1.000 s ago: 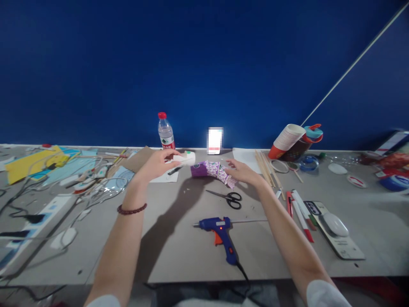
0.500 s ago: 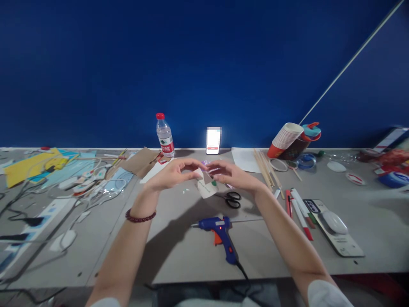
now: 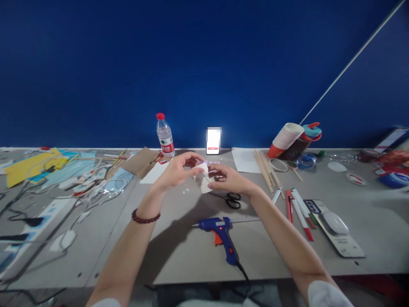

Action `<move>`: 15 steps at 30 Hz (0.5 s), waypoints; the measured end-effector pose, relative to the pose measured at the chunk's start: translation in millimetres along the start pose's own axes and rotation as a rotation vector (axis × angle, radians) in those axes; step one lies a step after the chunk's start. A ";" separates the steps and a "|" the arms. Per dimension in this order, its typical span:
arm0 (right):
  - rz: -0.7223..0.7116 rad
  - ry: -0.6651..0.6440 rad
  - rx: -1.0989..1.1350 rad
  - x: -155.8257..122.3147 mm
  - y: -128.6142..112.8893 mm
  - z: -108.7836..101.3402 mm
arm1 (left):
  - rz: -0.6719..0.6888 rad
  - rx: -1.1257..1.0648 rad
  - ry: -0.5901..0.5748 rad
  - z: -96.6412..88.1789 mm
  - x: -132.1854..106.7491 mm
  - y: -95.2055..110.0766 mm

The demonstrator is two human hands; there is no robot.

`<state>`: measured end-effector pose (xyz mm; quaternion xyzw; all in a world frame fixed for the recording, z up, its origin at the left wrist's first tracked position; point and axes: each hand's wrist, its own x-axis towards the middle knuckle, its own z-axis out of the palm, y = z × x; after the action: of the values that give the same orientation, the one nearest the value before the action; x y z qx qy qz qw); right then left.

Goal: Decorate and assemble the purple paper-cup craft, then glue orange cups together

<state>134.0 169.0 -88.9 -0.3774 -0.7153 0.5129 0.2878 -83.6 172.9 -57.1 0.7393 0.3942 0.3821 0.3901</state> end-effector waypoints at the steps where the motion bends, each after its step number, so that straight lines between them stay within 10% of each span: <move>1: -0.013 0.015 -0.010 0.5 0.4 0.4 | -0.002 0.013 0.005 -0.7 0.2 0.4; 15: 0.121 0.097 -0.484 -17.3 -10.0 -20.2 | -0.044 0.174 -0.035 -5.5 1.2 -3.8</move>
<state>157.2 163.0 -73.6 -0.5015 -0.7787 0.3246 0.1917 -88.9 176.9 -57.9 0.7681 0.4351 0.3247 0.3394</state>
